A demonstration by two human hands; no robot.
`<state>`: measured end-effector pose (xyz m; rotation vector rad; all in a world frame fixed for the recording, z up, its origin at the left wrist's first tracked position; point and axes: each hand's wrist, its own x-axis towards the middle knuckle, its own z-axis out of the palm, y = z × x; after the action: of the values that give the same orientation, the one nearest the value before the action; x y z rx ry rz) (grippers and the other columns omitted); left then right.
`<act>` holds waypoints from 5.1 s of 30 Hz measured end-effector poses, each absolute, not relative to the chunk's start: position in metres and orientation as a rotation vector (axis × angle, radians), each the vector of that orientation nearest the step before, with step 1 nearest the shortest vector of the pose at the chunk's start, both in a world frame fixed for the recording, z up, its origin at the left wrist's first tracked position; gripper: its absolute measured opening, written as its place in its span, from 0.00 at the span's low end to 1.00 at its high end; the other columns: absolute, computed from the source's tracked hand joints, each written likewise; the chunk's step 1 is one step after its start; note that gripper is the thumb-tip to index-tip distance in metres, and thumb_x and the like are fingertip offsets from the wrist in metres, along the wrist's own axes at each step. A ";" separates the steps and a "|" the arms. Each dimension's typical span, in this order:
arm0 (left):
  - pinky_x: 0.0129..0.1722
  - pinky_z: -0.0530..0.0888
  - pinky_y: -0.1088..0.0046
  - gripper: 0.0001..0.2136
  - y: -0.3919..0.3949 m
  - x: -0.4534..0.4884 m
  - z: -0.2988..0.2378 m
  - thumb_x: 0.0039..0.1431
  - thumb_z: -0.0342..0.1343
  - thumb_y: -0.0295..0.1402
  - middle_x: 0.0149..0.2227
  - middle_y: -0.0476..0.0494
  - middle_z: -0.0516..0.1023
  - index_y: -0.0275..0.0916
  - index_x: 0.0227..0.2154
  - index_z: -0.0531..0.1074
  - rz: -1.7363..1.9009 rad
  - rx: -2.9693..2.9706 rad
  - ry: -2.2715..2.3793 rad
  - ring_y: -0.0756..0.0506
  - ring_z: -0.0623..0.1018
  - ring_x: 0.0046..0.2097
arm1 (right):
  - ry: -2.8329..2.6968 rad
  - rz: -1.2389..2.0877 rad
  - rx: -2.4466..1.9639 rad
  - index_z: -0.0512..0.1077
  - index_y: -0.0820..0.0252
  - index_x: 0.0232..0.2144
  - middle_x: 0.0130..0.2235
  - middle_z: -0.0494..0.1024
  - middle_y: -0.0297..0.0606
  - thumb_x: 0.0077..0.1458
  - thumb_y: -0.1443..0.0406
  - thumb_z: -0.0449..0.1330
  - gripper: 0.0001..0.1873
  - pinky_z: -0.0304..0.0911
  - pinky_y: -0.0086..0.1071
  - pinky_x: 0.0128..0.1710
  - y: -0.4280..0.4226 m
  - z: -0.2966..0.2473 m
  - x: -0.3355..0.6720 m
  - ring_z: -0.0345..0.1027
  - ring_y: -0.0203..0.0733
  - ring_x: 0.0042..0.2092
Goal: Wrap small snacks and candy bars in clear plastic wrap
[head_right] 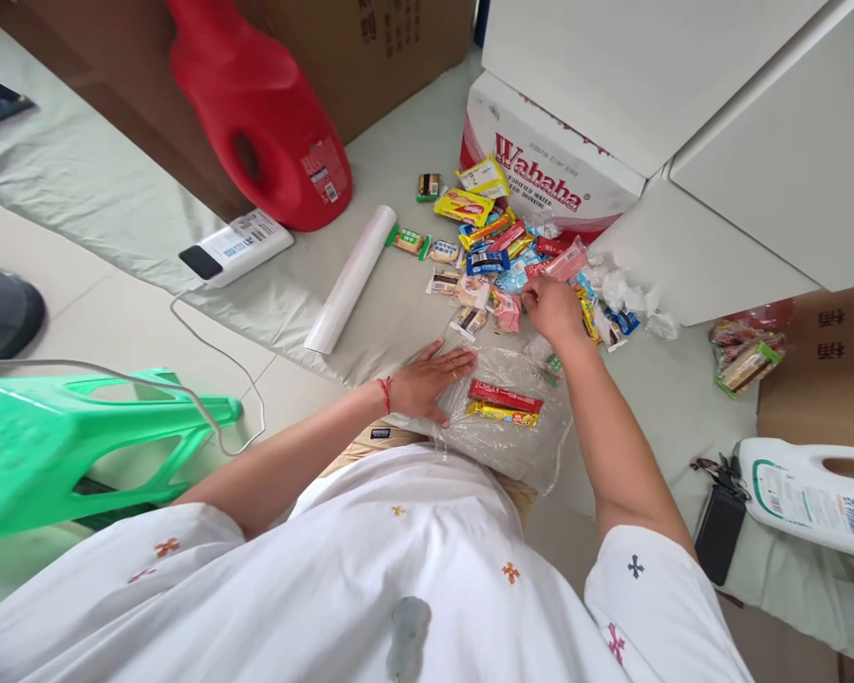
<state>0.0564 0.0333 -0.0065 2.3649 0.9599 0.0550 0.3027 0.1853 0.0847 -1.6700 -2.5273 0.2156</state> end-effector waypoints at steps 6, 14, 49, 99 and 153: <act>0.73 0.33 0.46 0.54 0.033 0.057 -0.005 0.51 0.67 0.52 0.77 0.30 0.44 0.37 0.75 0.47 0.040 2.357 0.964 0.33 0.48 0.77 | -2.609 0.097 -1.717 0.77 0.61 0.54 0.52 0.79 0.52 0.61 0.62 0.58 0.21 0.66 0.42 0.46 0.247 0.081 0.265 0.72 0.56 0.47; 0.74 0.33 0.48 0.54 0.034 0.056 -0.005 0.51 0.67 0.51 0.77 0.30 0.44 0.37 0.75 0.47 0.063 2.363 0.957 0.34 0.48 0.77 | -2.922 0.025 -1.607 0.75 0.75 0.54 0.59 0.75 0.55 0.66 0.72 0.56 0.18 0.61 0.37 0.51 0.271 0.100 0.257 0.70 0.48 0.54; 0.72 0.36 0.41 0.53 0.036 0.056 0.004 0.51 0.67 0.54 0.78 0.34 0.41 0.46 0.75 0.46 -0.046 2.372 0.973 0.31 0.46 0.77 | -2.811 0.879 -1.372 0.80 0.53 0.53 0.50 0.81 0.45 0.61 0.56 0.63 0.20 0.67 0.36 0.45 0.053 0.056 0.360 0.75 0.50 0.47; 0.73 0.35 0.42 0.47 0.037 0.056 0.006 0.56 0.60 0.60 0.78 0.36 0.40 0.45 0.74 0.53 -0.133 2.430 0.975 0.32 0.46 0.77 | -0.517 1.593 -1.672 0.71 0.58 0.27 0.23 0.65 0.25 0.26 0.57 0.83 0.30 0.37 0.21 0.16 -0.047 0.036 0.454 0.44 0.24 0.21; 0.73 0.37 0.41 0.45 0.037 0.055 0.003 0.59 0.58 0.59 0.78 0.36 0.41 0.44 0.74 0.53 -0.111 2.477 0.962 0.31 0.47 0.77 | -0.686 1.226 -1.916 0.77 0.58 0.35 0.29 0.80 0.36 0.37 0.45 0.75 0.29 0.44 0.27 0.19 -0.099 0.021 0.427 0.50 0.28 0.21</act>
<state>0.0547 0.0365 0.0026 2.4767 0.9623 -0.1114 0.4268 -0.0988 0.0211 -1.9156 -0.6857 1.2265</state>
